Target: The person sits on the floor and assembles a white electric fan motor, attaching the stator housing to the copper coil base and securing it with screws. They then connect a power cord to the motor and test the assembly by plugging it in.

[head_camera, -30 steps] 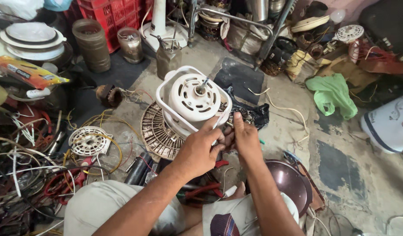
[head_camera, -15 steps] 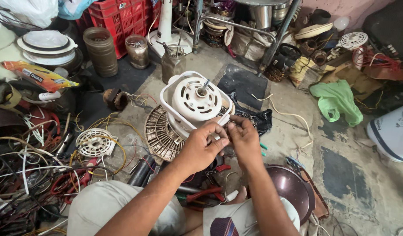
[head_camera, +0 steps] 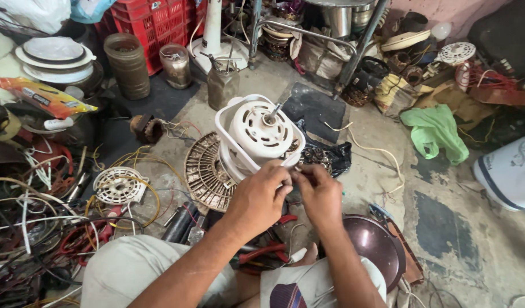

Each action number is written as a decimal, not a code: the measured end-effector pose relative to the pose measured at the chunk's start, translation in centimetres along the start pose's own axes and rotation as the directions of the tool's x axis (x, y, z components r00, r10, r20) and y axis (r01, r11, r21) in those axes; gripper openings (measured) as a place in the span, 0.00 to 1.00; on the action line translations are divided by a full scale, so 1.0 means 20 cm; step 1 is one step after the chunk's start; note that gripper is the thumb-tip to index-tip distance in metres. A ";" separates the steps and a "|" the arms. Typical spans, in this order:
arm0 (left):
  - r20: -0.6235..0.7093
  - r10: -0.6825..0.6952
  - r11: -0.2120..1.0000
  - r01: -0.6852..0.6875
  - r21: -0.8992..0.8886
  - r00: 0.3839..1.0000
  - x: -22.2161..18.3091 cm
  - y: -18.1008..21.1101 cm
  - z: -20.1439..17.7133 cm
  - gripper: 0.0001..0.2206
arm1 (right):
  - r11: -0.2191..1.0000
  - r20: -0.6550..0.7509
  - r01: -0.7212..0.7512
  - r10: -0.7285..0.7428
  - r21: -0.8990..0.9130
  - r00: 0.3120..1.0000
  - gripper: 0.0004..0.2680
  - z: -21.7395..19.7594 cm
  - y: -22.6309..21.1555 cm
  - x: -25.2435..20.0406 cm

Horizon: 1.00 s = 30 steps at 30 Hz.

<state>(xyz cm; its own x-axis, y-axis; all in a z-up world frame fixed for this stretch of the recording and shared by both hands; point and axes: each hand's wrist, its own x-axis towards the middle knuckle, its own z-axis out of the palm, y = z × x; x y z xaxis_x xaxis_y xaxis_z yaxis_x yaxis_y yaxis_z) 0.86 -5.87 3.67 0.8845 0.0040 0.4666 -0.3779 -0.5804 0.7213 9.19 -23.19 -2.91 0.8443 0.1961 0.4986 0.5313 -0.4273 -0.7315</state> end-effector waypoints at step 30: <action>0.156 -0.223 0.752 0.272 -0.601 0.962 0.03 -0.19 -0.08 0.06 | 0.464 0.355 -0.415 0.215 0.783 0.910 0.22 0.16 0.10 0.00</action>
<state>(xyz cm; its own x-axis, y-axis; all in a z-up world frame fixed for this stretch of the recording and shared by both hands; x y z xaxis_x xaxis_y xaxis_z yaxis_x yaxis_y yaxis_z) 2.27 -2.36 2.04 0.9780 0.0063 0.2083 -0.2084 0.0543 0.9765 10.43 -21.28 -5.77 0.9072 0.3996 0.1318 -0.0489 0.4111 -0.9103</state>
